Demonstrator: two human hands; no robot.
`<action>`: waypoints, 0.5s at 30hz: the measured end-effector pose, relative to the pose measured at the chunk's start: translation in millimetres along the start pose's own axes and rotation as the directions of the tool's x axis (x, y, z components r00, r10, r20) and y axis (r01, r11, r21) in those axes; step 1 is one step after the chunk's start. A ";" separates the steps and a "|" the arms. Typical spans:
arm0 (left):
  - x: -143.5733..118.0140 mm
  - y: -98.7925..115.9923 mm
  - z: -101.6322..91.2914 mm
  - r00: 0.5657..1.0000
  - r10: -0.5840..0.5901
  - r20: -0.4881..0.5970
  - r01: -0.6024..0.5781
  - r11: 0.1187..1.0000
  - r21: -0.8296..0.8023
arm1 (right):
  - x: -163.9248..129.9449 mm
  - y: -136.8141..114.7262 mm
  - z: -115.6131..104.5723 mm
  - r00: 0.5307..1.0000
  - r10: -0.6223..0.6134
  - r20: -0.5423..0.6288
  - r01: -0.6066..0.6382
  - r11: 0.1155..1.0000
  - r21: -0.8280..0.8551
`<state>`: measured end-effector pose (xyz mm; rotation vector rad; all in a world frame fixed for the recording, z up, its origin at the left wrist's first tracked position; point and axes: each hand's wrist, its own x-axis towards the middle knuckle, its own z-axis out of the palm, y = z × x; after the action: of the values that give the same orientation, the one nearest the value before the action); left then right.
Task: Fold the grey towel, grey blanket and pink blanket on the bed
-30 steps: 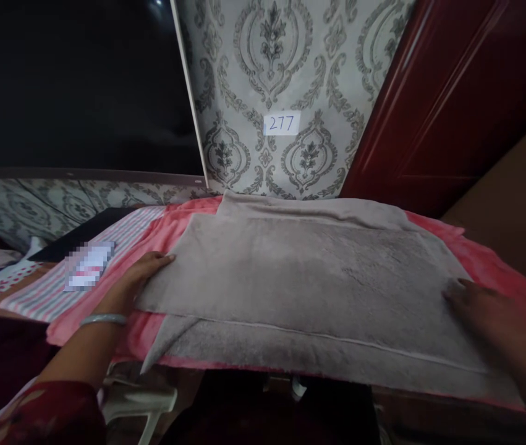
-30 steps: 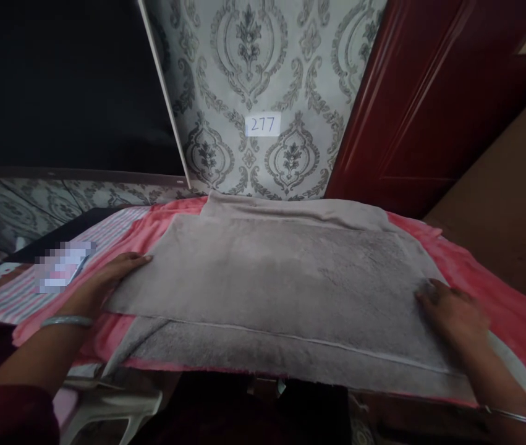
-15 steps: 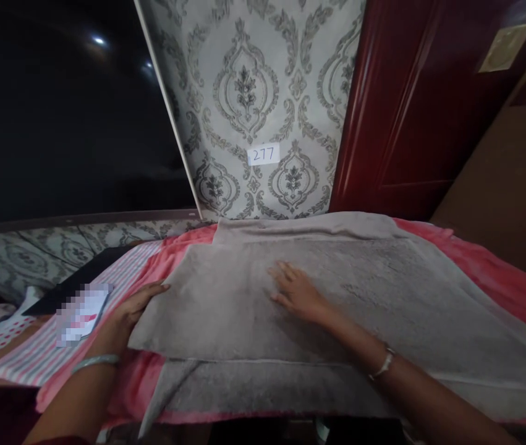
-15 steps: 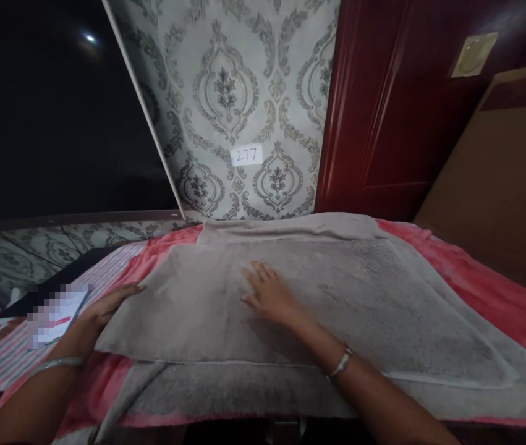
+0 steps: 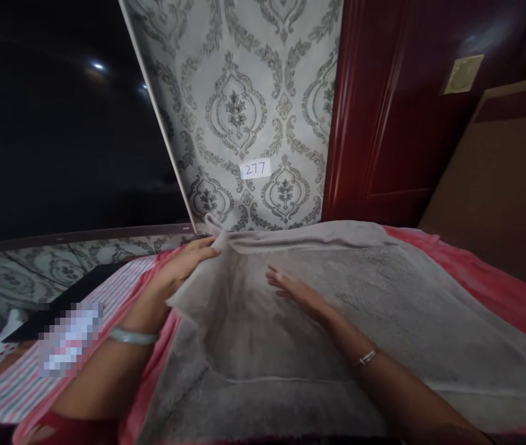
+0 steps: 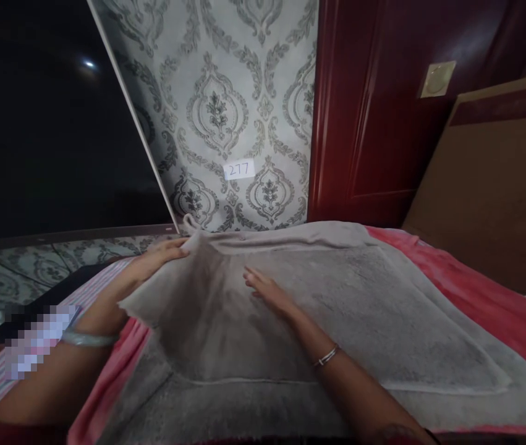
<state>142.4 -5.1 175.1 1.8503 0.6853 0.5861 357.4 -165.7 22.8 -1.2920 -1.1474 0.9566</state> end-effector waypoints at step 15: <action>46.6 -69.2 193.5 0.958 -0.021 0.287 0.030 0.999 -0.027 | -44.2 32.0 -61.2 0.958 0.264 -0.114 -0.193 0.884 0.426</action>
<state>292.5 -78.5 46.6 1.8468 0.5021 0.3006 410.8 -219.2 -9.0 -1.1485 -0.6225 1.1669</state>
